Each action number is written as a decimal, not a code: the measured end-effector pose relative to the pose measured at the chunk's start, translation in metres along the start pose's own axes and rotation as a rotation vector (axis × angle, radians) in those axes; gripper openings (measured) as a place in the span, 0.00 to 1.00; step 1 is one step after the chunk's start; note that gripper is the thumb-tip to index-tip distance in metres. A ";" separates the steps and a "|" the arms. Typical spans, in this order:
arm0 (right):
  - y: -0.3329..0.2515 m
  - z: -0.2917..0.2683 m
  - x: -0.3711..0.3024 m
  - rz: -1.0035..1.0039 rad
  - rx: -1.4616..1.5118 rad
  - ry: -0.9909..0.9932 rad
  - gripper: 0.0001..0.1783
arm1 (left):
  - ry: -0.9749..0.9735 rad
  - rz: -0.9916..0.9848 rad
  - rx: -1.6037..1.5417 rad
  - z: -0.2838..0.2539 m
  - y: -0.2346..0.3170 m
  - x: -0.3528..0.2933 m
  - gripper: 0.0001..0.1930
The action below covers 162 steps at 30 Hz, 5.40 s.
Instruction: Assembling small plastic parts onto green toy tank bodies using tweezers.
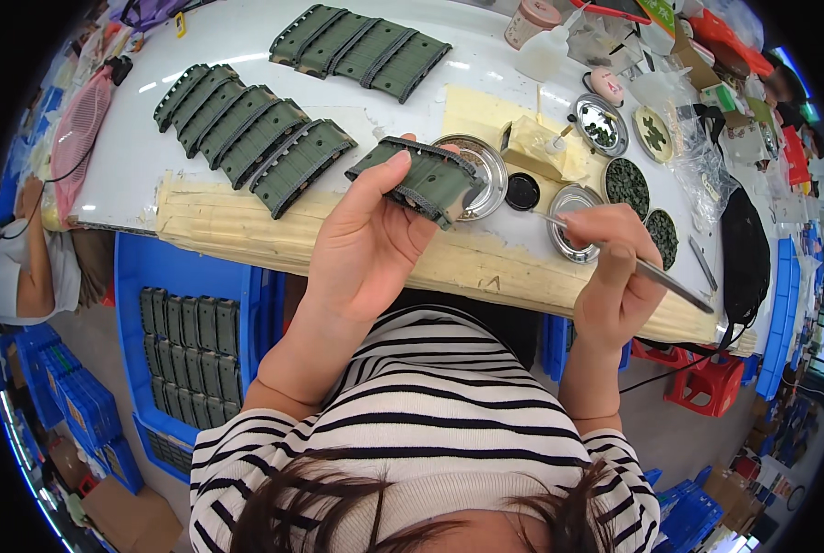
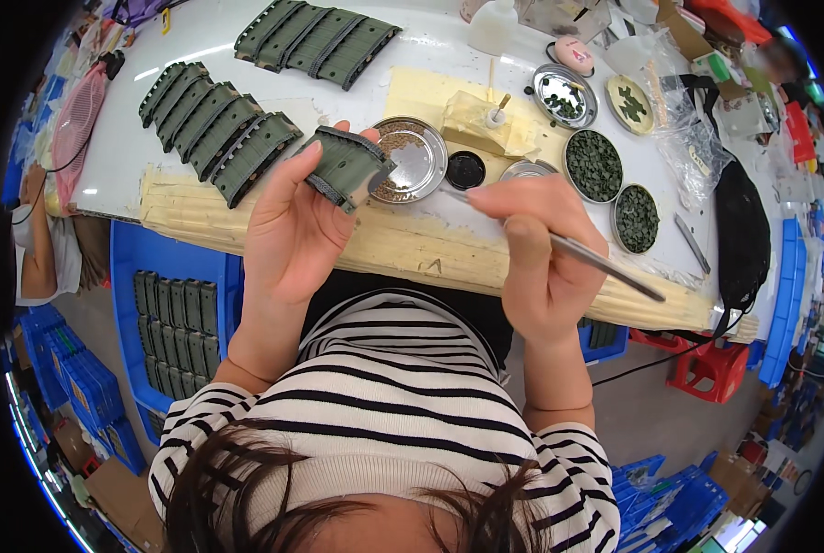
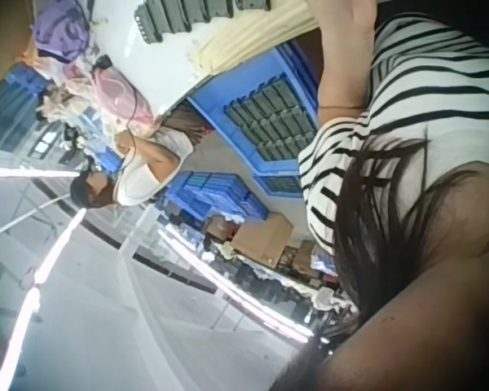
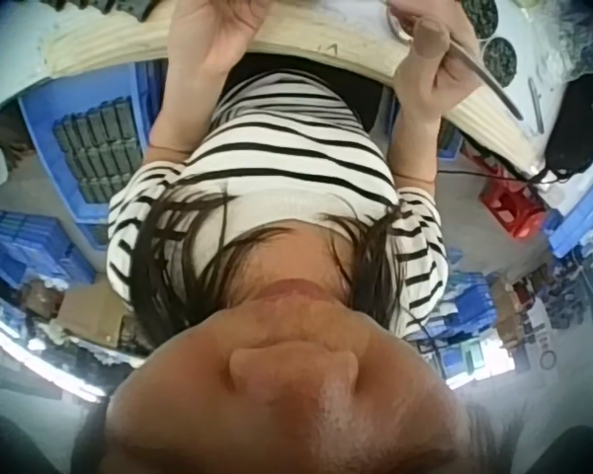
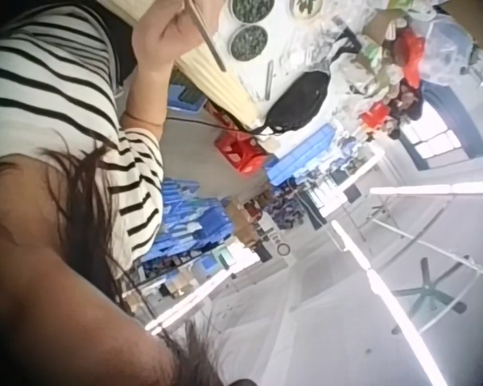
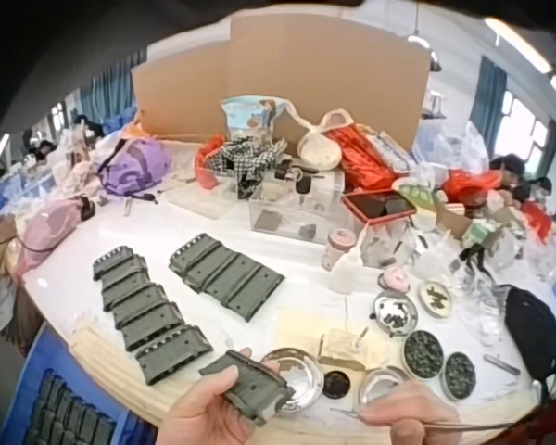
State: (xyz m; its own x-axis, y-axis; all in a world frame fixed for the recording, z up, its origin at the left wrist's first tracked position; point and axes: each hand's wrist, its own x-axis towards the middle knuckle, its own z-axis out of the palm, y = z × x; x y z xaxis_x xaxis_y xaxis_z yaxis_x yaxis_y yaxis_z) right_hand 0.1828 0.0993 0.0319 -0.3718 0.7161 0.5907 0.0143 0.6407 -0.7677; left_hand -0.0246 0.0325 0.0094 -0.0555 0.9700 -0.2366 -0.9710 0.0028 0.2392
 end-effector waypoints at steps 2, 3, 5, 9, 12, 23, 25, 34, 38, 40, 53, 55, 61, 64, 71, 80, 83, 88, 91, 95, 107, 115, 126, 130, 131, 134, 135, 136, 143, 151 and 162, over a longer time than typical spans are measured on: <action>-0.012 0.005 0.005 -0.153 -0.013 -0.081 0.09 | 0.009 -0.002 0.008 0.001 -0.002 -0.001 0.18; -0.019 0.006 0.006 -0.153 -0.019 -0.148 0.08 | 0.012 -0.006 0.020 0.002 -0.004 0.000 0.18; -0.018 0.016 0.007 -0.163 0.023 -0.142 0.07 | 0.019 -0.005 0.055 0.005 -0.008 0.000 0.17; -0.018 0.026 0.005 -0.087 0.093 -0.142 0.07 | 0.016 0.016 0.129 0.010 -0.010 -0.002 0.17; -0.016 0.026 0.004 -0.065 0.085 -0.153 0.07 | 0.012 0.032 0.160 0.011 -0.010 -0.003 0.17; -0.013 0.027 0.003 -0.045 0.084 -0.145 0.07 | 0.019 0.083 0.173 0.010 -0.013 -0.004 0.18; -0.012 0.028 0.002 -0.037 0.100 -0.137 0.07 | 0.023 0.083 0.163 0.008 -0.013 -0.003 0.18; -0.017 0.030 0.006 -0.012 0.027 -0.153 0.18 | 0.030 0.096 0.195 0.007 -0.013 -0.002 0.18; -0.018 0.029 0.007 -0.006 0.026 -0.174 0.18 | 0.043 0.093 0.196 0.006 -0.013 -0.002 0.18; -0.018 0.028 0.007 -0.004 0.025 -0.189 0.18 | 0.059 0.093 0.198 0.008 -0.013 -0.002 0.18; -0.018 0.029 0.002 -0.116 -0.027 -0.162 0.08 | 0.019 0.052 0.187 0.009 -0.013 -0.003 0.18; -0.018 0.028 0.001 -0.121 -0.020 -0.163 0.08 | 0.008 0.049 0.196 0.010 -0.013 -0.003 0.19; -0.025 0.025 0.003 -0.136 -0.058 -0.206 0.11 | -0.022 0.046 0.208 0.008 -0.012 -0.001 0.21; -0.024 0.022 0.003 -0.172 -0.004 -0.198 0.15 | -0.059 0.009 0.129 0.008 -0.008 0.004 0.22; -0.022 0.024 -0.007 -0.364 0.030 -0.129 0.26 | -0.286 -0.287 -0.481 -0.002 -0.011 0.018 0.35; -0.026 0.025 -0.011 -0.314 0.026 -0.146 0.25 | -0.177 -0.308 -0.591 0.020 -0.008 0.027 0.34; -0.029 0.025 -0.010 -0.300 0.010 -0.146 0.25 | -0.133 -0.280 -0.543 0.024 -0.008 0.028 0.35; -0.027 0.025 -0.011 -0.304 0.003 -0.139 0.25 | -0.104 -0.225 -0.477 0.022 -0.011 0.030 0.35; -0.028 0.026 -0.010 -0.310 -0.002 -0.125 0.24 | -0.109 -0.224 -0.452 0.023 -0.011 0.030 0.35; -0.030 0.027 -0.008 -0.304 0.000 -0.110 0.24 | -0.127 -0.205 -0.422 0.019 -0.012 0.029 0.33; -0.040 0.026 0.008 -0.325 -0.065 -0.088 0.20 | -0.262 -0.029 0.062 0.020 -0.025 0.020 0.35; -0.034 0.026 0.007 -0.371 -0.261 0.004 0.24 | -0.306 0.040 0.156 0.020 -0.023 0.021 0.36; -0.037 0.021 0.002 -0.271 -0.136 -0.064 0.14 | -0.296 0.061 0.220 0.023 -0.023 0.019 0.37; -0.038 0.021 0.001 -0.266 -0.132 -0.060 0.15 | -0.300 0.078 0.241 0.024 -0.023 0.019 0.37; -0.037 0.021 0.001 -0.266 -0.127 -0.061 0.15 | -0.290 0.085 0.250 0.025 -0.024 0.018 0.37; -0.037 0.022 0.001 -0.267 -0.114 -0.071 0.16 | -0.225 0.126 0.286 0.028 -0.026 0.018 0.37; -0.038 0.021 0.001 -0.268 -0.118 -0.074 0.16 | -0.248 0.118 0.271 0.027 -0.026 0.018 0.37; -0.037 0.022 0.001 -0.280 -0.129 -0.072 0.15 | -0.271 0.111 0.256 0.025 -0.024 0.018 0.36; -0.035 0.019 0.002 -0.288 -0.093 -0.144 0.18 | -0.346 0.055 0.177 0.015 -0.022 0.019 0.37; -0.038 0.017 0.004 -0.267 -0.103 -0.168 0.19 | -0.502 -0.020 -0.009 0.005 -0.020 0.024 0.32; -0.036 0.015 0.009 -0.288 -0.109 -0.199 0.19 | -0.512 -0.064 -0.052 0.000 -0.021 0.025 0.31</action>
State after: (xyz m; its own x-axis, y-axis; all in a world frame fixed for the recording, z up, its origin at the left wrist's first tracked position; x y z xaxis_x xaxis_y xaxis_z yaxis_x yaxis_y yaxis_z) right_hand 0.1651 0.0783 0.0606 -0.5484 0.4412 0.7104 -0.0227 0.8413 -0.5401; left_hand -0.0055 0.0570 -0.0012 0.1130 0.9629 0.2452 -0.9796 0.0667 0.1896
